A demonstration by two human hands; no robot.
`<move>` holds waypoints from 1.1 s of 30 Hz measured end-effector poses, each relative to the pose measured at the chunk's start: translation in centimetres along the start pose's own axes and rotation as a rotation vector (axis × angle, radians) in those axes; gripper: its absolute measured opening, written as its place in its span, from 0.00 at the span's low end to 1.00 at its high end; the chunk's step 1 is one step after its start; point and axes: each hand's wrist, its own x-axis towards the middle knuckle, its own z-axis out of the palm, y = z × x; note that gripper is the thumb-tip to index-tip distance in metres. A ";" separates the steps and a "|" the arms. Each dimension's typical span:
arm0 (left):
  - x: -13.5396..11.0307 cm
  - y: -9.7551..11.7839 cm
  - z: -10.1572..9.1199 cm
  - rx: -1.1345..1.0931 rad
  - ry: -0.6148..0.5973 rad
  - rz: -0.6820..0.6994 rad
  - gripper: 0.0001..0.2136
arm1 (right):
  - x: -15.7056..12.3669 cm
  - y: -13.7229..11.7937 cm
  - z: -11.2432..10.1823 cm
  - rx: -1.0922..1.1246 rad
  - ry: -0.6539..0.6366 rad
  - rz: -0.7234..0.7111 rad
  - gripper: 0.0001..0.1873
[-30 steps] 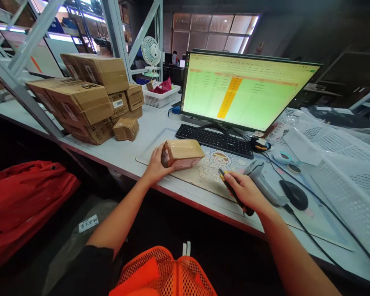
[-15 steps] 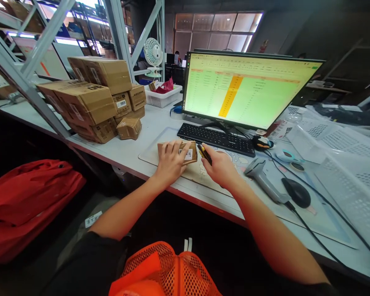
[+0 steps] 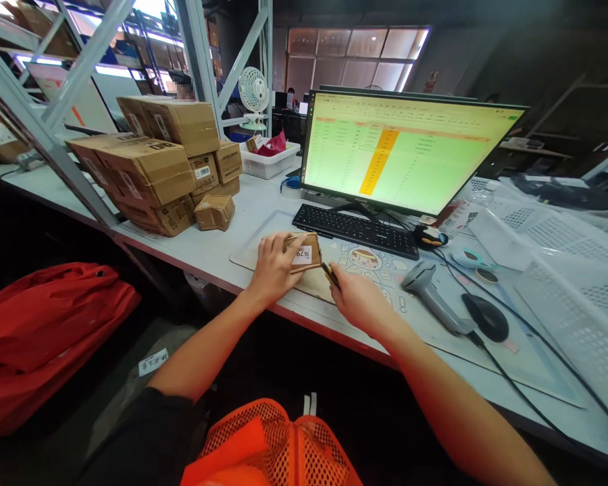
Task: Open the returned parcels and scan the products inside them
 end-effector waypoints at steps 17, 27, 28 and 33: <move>-2.1 -3.9 3.4 -0.961 -0.067 -0.139 0.45 | 3.2 2.0 -6.9 -0.056 0.113 -0.391 0.23; -1.9 -4.2 3.0 -0.899 -0.124 -0.134 0.48 | 3.8 2.0 -7.2 -0.047 0.127 -0.399 0.22; -1.9 -4.3 2.9 -0.894 -0.128 -0.129 0.48 | 3.8 2.0 -7.3 -0.054 0.119 -0.392 0.22; -2.0 -4.5 2.9 -0.912 -0.124 -0.101 0.46 | 3.8 1.9 -7.2 -0.066 0.067 -0.362 0.22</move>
